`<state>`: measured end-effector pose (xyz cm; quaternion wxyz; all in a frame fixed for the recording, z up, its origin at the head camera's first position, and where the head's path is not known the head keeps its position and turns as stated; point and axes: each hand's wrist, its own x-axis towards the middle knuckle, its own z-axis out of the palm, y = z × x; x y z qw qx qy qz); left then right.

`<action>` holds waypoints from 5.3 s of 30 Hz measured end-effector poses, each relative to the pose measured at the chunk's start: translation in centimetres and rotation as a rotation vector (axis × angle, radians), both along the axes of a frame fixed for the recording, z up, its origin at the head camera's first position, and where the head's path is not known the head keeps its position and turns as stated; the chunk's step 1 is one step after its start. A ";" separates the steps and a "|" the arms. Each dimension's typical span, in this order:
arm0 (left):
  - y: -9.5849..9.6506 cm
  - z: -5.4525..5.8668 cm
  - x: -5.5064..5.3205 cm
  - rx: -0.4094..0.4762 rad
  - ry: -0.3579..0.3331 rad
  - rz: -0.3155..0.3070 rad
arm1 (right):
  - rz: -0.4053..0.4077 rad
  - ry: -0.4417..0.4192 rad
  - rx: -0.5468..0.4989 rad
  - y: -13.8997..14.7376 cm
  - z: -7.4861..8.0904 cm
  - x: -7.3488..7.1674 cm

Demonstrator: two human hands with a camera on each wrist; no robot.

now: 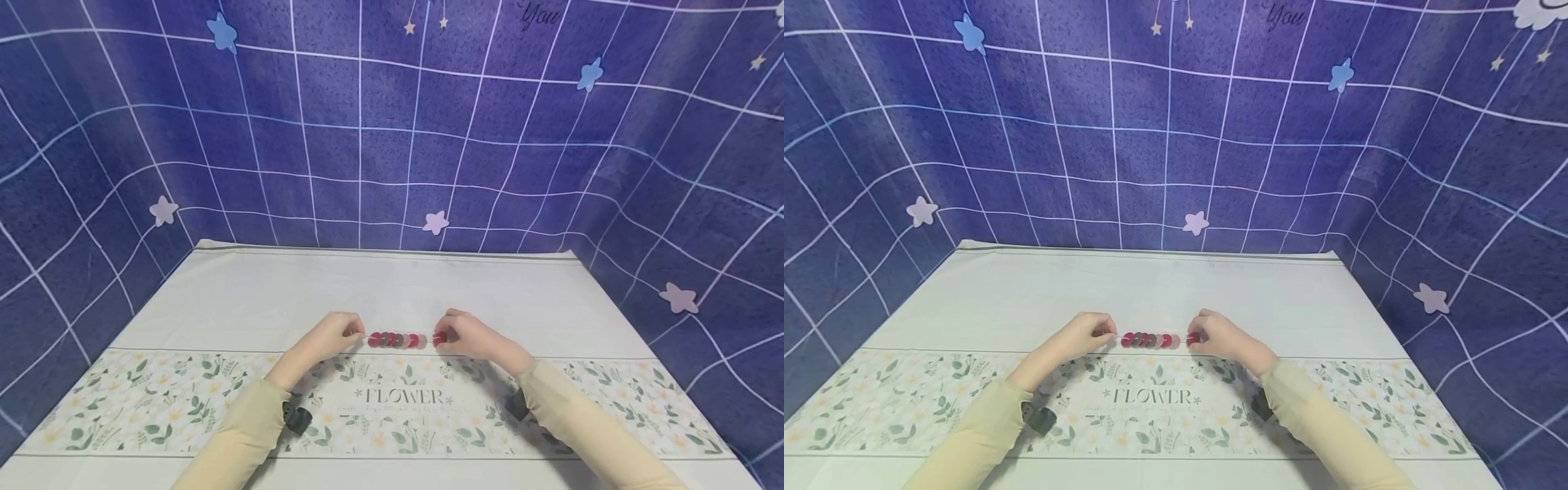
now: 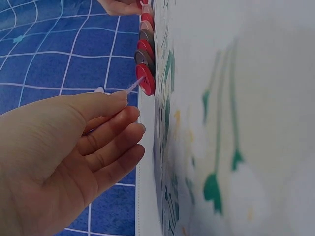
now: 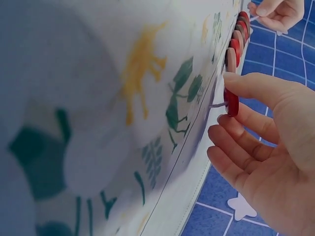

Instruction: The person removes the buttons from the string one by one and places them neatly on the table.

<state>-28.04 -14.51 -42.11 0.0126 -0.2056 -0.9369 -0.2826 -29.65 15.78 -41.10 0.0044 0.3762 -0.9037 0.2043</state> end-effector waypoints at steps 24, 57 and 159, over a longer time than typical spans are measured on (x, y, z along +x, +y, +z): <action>-0.1 0.1 0.1 0.009 0.019 -0.021 | -0.014 0.032 -0.024 1.0 -0.3 0.2; -0.1 0.0 -0.1 0.001 0.022 -0.024 | -0.021 0.074 -0.034 2.7 -0.7 0.0; 0.1 -0.3 -0.1 0.007 -0.008 0.012 | 0.013 0.139 -0.036 2.0 -0.1 -0.2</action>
